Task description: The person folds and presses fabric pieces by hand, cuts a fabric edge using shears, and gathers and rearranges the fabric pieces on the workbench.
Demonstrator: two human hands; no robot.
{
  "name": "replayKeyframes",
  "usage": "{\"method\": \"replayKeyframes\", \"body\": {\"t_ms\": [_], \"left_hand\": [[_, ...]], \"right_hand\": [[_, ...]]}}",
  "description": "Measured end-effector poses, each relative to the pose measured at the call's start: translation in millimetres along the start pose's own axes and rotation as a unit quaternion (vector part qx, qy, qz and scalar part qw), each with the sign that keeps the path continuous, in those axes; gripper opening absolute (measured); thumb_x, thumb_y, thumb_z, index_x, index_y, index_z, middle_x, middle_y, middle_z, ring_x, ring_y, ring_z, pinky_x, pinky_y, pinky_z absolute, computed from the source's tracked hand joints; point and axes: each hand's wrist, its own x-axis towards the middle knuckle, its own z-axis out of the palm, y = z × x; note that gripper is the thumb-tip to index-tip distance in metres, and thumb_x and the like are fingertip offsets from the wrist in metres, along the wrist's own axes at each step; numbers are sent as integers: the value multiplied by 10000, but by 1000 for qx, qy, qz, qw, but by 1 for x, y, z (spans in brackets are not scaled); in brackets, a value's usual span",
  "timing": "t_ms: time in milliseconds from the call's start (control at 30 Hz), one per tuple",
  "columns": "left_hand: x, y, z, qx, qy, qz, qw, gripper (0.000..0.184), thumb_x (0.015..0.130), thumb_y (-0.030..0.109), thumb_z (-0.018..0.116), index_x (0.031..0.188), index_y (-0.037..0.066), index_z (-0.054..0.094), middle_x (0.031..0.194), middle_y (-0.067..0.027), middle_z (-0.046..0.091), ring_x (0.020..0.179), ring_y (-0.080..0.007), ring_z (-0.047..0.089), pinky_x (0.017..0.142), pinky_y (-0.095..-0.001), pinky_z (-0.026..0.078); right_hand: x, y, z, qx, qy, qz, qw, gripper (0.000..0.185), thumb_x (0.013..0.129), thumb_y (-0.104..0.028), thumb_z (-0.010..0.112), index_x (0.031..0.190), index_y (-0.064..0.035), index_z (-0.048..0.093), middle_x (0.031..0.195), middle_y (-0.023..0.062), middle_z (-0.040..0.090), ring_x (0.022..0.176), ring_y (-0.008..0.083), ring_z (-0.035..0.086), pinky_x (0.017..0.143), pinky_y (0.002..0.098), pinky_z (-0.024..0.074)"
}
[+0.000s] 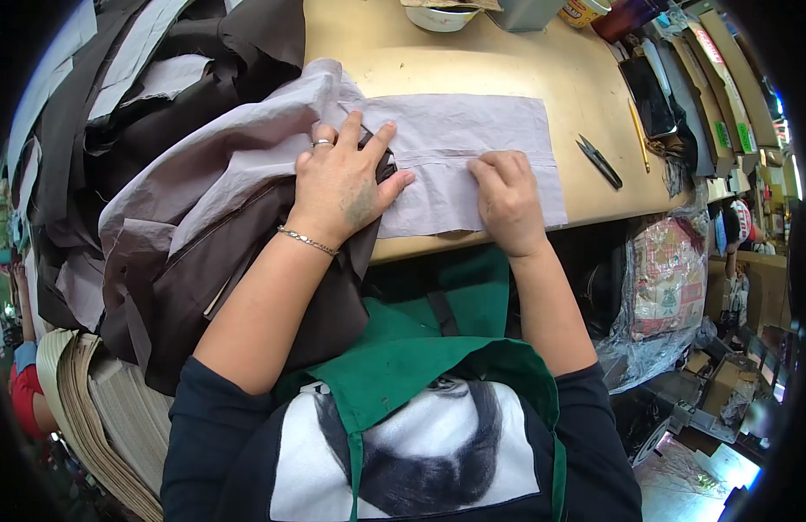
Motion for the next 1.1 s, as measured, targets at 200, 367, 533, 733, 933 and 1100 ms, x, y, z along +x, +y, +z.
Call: {"method": "replayKeyframes", "body": {"t_ms": [200,367,533,733,933,1100], "left_hand": [[-1,0,0,4,5,0,1000,600,770,558,646,1276,246,570,1329,-132,490,1093,-395,520,761,-477,530],[-4,-4,2,-9,17,1,1000,612,748,568,660,1251,227,590,1330,-135,482,1118,-359,498,772,-466,520],[-4,-4,3,-20,20,-6,1000,606,744,570,662,1243,231,601,1336,-123,485,1129,-363,495,777,-465,520],[-4,-4,2,-23,16,-9,1000,623,750,567,659,1271,235,580,1349,-112,482,1134,-355,493,831,-473,492],[-1,-6,11,-12,73,32,997,683,749,564,665,1288,160,550,1368,-112,464,1201,-340,453,907,-493,442],[-9,-19,13,-30,57,20,998,732,743,576,665,1267,79,549,1321,-114,493,1142,-326,494,864,-449,485]], "right_hand": [[5,-8,10,62,-57,-12,996,261,733,-25,563,979,10,644,982,96,618,952,272,591,815,368,506],[5,-14,9,18,-51,-10,998,267,735,-35,567,987,5,645,1011,94,620,959,268,596,801,364,516],[6,-20,8,-15,-43,25,999,286,744,-20,564,1018,2,643,1009,103,623,958,272,598,804,365,517],[1,-4,11,125,45,115,984,318,738,76,549,1025,-17,652,989,118,627,942,291,591,815,366,502],[29,-22,14,163,-29,42,985,229,711,69,579,909,-18,656,947,90,628,883,283,585,782,380,489],[25,-27,32,131,-52,-1,990,204,707,-10,595,893,-61,664,938,36,617,902,247,570,761,373,493]]}}
